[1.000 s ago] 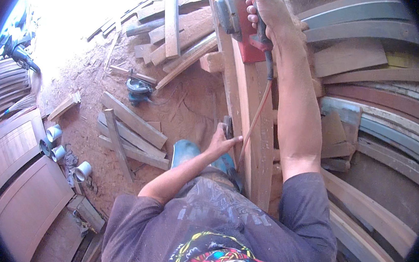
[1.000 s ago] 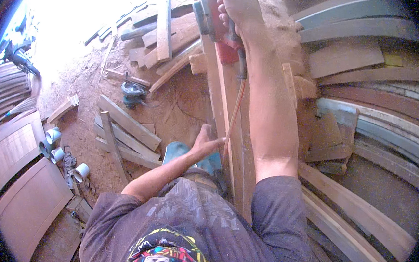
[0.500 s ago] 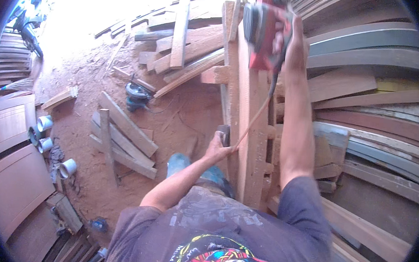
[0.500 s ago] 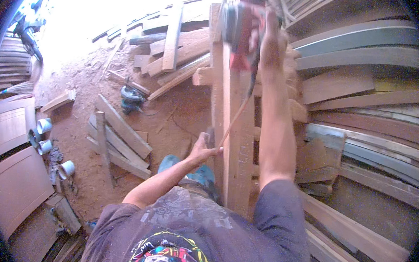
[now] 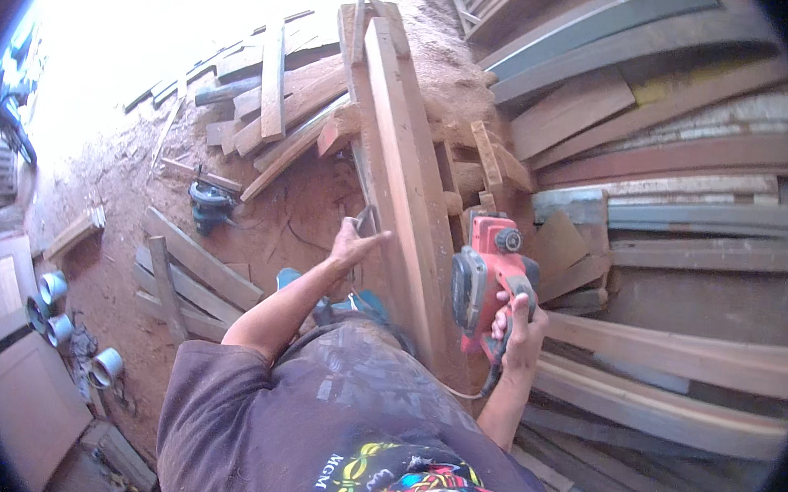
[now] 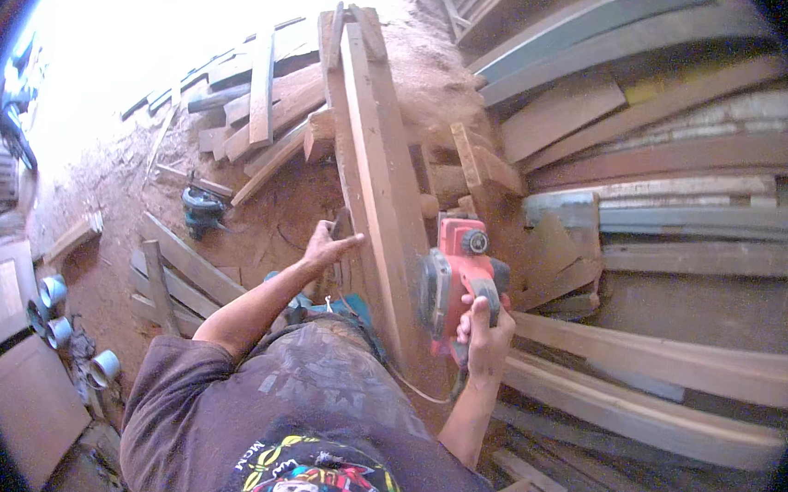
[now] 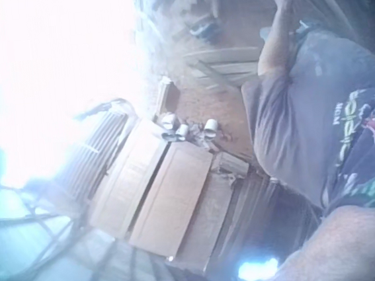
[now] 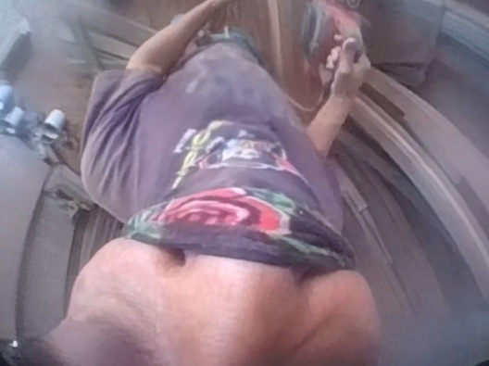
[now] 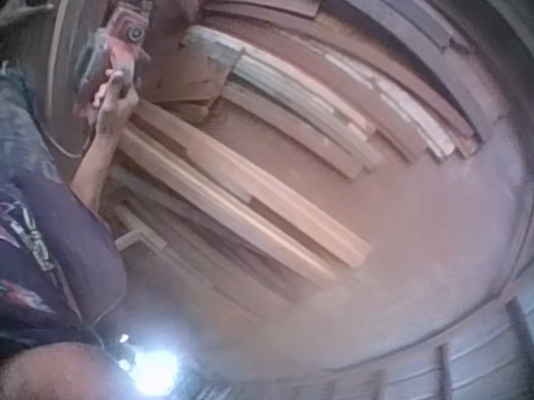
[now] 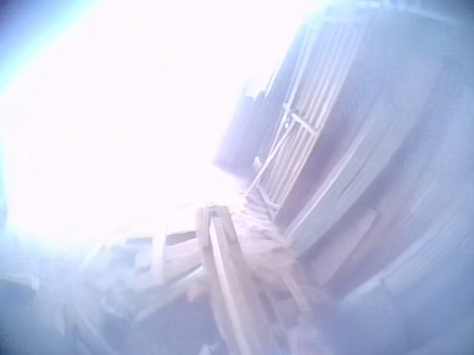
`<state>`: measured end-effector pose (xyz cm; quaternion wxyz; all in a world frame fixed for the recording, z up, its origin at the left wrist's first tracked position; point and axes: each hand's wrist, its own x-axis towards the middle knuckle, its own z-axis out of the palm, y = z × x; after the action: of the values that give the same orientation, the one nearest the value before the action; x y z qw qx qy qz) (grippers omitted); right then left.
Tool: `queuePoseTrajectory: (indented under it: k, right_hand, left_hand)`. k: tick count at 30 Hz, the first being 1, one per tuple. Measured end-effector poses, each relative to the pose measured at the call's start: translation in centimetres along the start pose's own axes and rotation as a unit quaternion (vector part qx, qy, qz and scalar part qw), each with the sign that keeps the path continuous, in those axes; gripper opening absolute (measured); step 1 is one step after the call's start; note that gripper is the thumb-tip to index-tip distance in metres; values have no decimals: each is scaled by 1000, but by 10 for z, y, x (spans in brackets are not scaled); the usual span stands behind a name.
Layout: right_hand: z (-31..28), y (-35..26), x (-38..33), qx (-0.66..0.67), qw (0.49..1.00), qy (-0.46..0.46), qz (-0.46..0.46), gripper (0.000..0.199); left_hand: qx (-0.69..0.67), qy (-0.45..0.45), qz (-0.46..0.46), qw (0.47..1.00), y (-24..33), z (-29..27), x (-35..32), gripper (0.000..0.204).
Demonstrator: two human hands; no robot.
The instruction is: The person uses a handheld electric sander to smooth the surface of a long wooden plank. They repeatedly move the sander along the plank, pause to inspect the surface, and flip the plank to work on different sides.
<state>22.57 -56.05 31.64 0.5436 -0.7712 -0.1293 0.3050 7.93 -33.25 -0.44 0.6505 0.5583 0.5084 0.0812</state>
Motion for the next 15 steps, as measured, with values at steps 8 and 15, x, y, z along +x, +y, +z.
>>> queuePoseTrajectory:
  k: [8, 15]
  right_hand:
    - [-40, 44, -76, -31, 999, 0, -12, 60]
    - [-28, 54, -110, -94, 995, -28, -16, 42]
  left_hand:
    - [-391, 172, 210, 880, 38, -177, -16, 17]
    - [16, 164, 394, 904, 183, -196, -45, 36]
